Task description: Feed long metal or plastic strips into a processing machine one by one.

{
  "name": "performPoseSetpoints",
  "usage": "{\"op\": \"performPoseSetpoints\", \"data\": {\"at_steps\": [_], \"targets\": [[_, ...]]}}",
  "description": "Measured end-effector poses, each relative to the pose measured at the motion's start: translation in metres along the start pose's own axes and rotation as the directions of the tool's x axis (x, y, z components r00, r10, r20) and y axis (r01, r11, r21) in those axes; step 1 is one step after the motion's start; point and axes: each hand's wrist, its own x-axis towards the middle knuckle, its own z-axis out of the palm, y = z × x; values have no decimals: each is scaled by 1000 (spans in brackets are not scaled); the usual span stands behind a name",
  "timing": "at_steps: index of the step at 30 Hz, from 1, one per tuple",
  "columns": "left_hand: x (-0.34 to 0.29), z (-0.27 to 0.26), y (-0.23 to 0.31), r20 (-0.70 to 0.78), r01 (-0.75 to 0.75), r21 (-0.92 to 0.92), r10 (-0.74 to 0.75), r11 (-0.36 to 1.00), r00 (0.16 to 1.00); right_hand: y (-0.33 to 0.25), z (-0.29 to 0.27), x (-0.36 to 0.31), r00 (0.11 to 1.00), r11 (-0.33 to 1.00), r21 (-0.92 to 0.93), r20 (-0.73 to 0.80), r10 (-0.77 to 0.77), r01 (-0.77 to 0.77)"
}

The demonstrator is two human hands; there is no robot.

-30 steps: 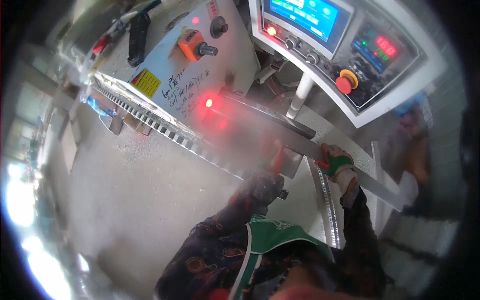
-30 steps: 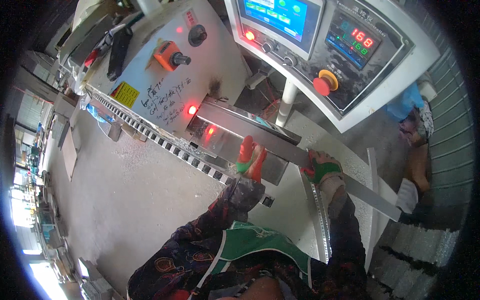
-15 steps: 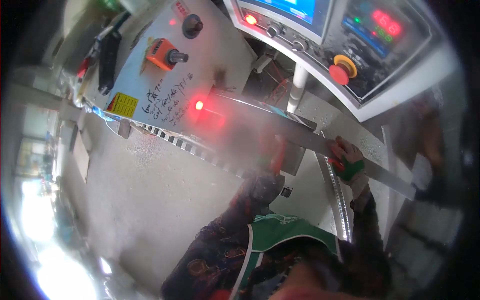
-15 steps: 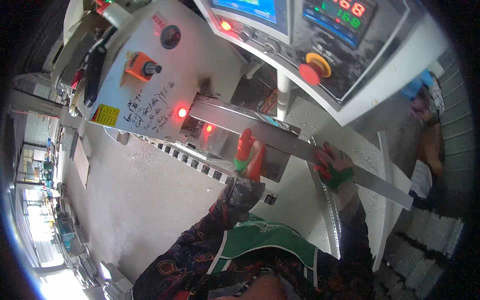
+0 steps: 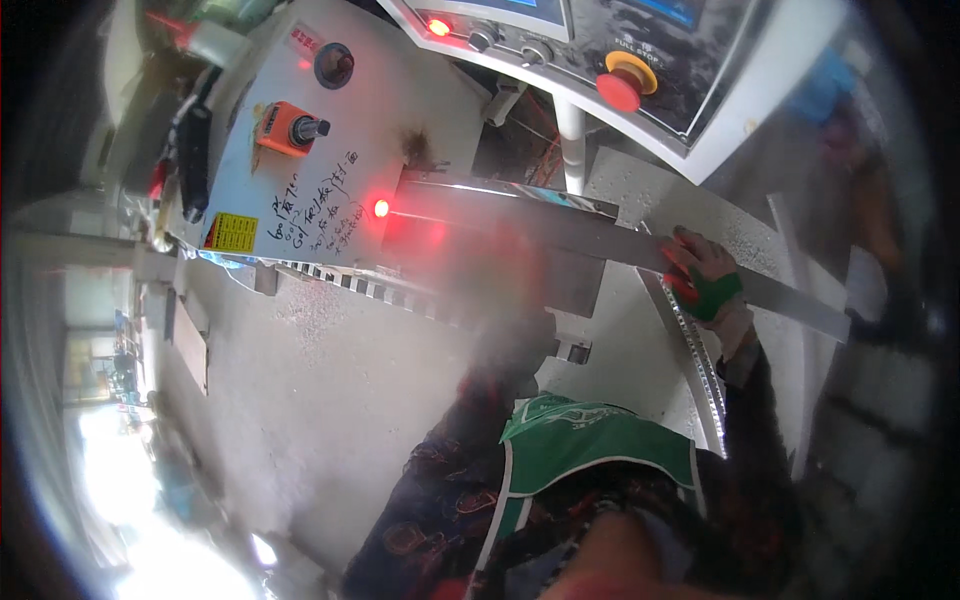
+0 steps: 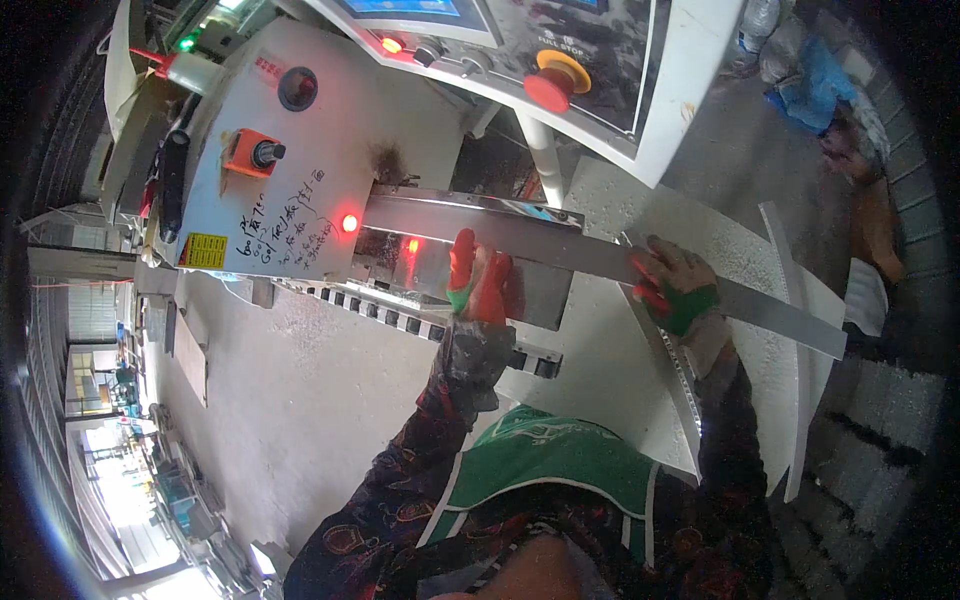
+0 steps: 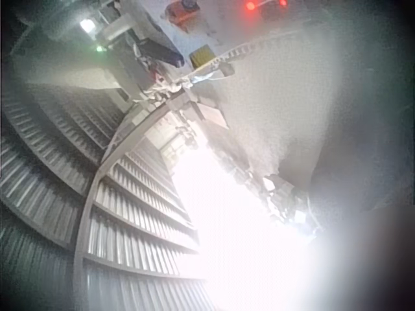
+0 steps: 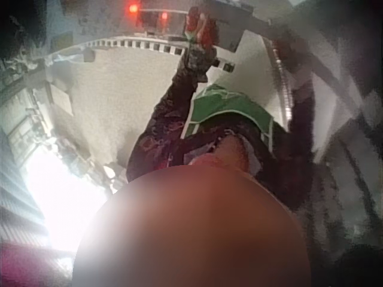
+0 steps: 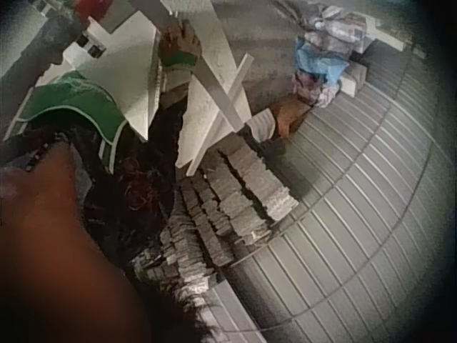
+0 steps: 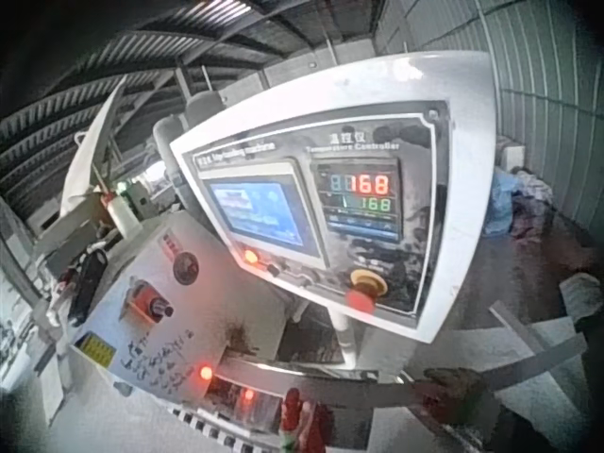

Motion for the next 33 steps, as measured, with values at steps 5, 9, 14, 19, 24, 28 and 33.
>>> {"op": "performPoseSetpoints", "data": {"at_steps": [5, 9, 14, 19, 24, 28, 33], "targets": [[-23, 19, 17, 105, -137, 135, 123, 981, 987, 7, -10, -12, 1000, 999, -40, -5, -5, 5], [-16, 18, 13, 9, 24, -35, -24, 999, 1000, 10, -9, -18, 1000, 1000, -29, -15, 9, -9], [-2, -1, 2, 82, -45, -96, 53, 994, 995, 8, -5, -15, 995, 998, -51, -87, -46, 42], [-11, 16, 8, -60, 10, -141, -19, 990, 998, 13, 2, -15, 995, 999, -43, -96, -24, 20], [-5, -2, -1, 112, -297, 268, 277, 916, 954, 4, -2, -9, 995, 1000, -7, -94, -29, 28], [-12, 17, -8, 135, -357, 224, 334, 907, 933, 9, -1, -16, 993, 1000, 10, -117, -17, 18], [-7, 10, -7, 59, -300, 101, 296, 948, 953, 15, 2, -16, 994, 998, -40, -95, -51, 47]]}}
